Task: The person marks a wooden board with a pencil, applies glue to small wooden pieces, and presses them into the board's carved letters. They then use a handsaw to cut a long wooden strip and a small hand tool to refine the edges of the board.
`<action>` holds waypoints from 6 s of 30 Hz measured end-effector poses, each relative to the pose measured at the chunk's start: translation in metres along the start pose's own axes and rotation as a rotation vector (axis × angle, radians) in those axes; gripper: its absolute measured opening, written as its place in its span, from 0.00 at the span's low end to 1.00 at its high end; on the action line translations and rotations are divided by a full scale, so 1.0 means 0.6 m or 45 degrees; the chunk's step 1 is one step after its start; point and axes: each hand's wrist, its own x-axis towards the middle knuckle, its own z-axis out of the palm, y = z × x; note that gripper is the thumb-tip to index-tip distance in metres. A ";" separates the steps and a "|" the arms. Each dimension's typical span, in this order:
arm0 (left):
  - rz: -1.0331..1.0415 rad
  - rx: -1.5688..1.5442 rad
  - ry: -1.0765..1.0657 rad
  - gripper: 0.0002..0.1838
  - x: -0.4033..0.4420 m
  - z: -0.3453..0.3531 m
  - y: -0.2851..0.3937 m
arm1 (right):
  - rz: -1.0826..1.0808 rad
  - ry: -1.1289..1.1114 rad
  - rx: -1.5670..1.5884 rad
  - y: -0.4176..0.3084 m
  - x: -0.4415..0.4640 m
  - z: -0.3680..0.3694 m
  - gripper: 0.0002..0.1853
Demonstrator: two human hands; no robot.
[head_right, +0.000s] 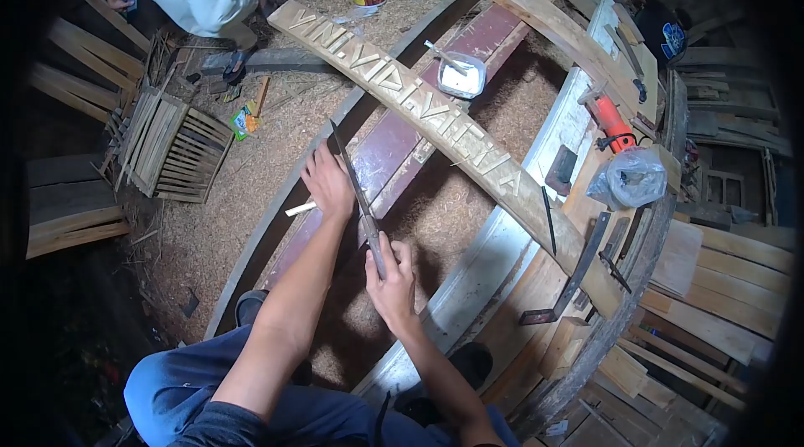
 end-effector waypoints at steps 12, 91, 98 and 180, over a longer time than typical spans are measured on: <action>0.018 0.096 0.060 0.25 0.001 0.015 -0.005 | -0.033 -0.027 -0.033 0.010 -0.008 -0.007 0.24; -0.041 0.039 0.026 0.22 -0.003 0.003 0.004 | 0.044 -0.095 -0.022 -0.007 0.013 -0.018 0.24; -0.047 0.022 0.037 0.23 -0.002 0.007 0.004 | -0.060 -0.044 -0.028 0.000 0.002 -0.028 0.24; -0.047 0.117 0.038 0.28 0.001 0.012 0.009 | 0.053 -0.119 -0.011 0.002 0.016 -0.047 0.24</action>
